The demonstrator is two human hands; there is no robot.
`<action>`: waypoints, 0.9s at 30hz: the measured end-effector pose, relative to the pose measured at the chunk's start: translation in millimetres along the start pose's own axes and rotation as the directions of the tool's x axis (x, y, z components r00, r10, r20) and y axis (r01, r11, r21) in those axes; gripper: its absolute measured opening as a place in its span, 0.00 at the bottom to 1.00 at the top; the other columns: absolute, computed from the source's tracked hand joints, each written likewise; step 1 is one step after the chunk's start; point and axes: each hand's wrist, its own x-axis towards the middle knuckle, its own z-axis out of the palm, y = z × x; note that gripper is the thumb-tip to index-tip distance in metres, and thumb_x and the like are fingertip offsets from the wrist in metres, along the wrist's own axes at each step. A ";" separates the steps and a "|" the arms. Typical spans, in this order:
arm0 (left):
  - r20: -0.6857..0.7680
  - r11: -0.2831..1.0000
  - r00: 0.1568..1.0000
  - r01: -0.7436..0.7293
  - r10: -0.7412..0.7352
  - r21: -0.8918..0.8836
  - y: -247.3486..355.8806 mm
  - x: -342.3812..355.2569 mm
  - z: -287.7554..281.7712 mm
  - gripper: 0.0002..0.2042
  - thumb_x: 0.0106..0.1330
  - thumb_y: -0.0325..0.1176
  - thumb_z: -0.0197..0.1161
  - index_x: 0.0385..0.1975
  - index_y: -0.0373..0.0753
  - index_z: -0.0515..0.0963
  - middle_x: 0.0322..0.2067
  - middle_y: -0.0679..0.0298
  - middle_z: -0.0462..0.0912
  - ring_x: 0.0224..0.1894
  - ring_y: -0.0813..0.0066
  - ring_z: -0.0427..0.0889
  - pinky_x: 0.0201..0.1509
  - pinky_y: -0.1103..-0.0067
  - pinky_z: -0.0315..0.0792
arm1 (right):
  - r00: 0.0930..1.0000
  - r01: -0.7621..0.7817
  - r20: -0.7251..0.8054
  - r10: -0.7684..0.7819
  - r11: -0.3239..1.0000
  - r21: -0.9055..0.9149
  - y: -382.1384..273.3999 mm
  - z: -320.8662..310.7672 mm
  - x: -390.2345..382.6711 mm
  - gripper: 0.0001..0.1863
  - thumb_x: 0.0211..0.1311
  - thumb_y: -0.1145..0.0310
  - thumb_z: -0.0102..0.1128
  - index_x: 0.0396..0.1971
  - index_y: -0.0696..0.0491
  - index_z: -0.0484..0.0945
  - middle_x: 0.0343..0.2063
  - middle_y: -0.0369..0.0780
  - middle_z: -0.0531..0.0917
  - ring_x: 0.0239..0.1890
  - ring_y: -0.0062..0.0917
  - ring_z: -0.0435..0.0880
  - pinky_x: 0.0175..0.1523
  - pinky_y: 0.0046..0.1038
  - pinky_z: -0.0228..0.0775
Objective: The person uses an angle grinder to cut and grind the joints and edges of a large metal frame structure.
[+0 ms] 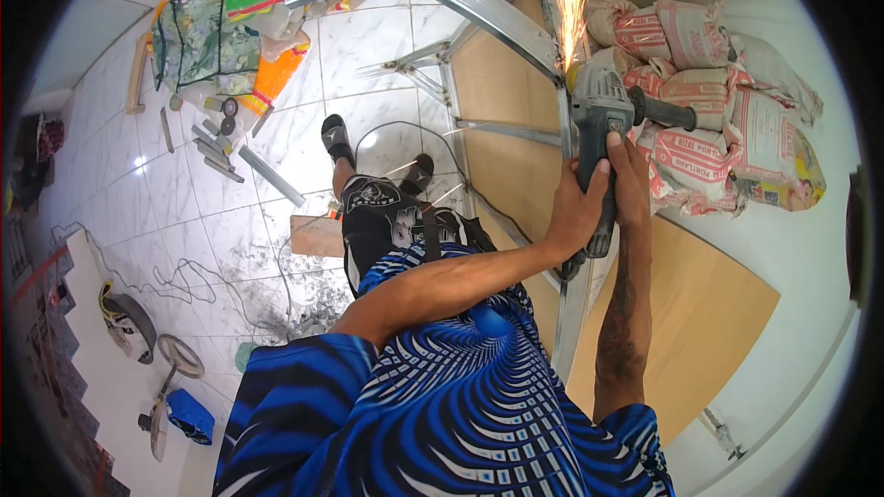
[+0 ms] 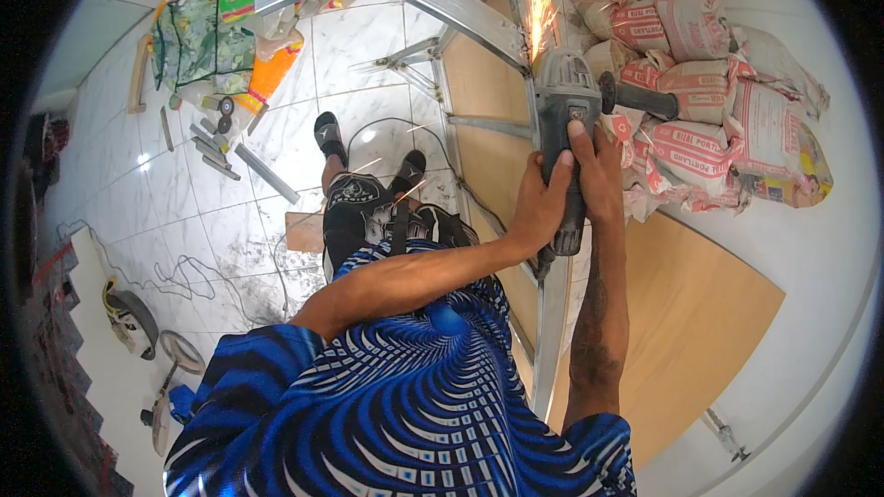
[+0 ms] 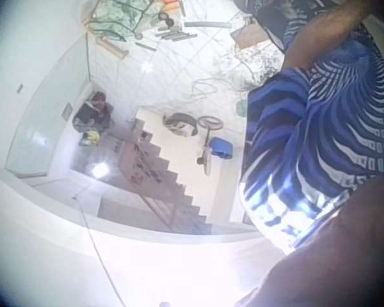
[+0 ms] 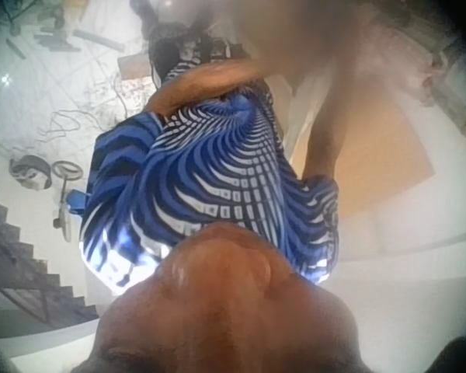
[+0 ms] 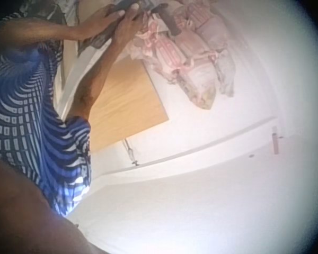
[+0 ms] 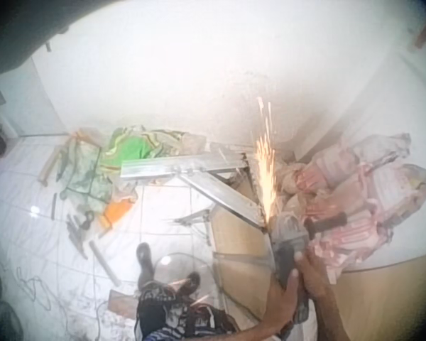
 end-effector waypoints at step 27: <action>-0.049 0.995 0.995 -0.089 0.091 0.043 -14.0 -9.2 4.5 0.25 0.74 0.48 0.54 0.51 0.27 0.66 0.37 0.58 0.77 0.38 0.74 0.75 0.42 0.77 0.72 | 0.999 -0.037 0.026 0.035 0.996 0.081 0.5 -0.4 -11.9 0.31 0.68 0.46 0.55 0.51 0.63 0.76 0.41 0.41 0.81 0.42 0.23 0.77 0.49 0.27 0.69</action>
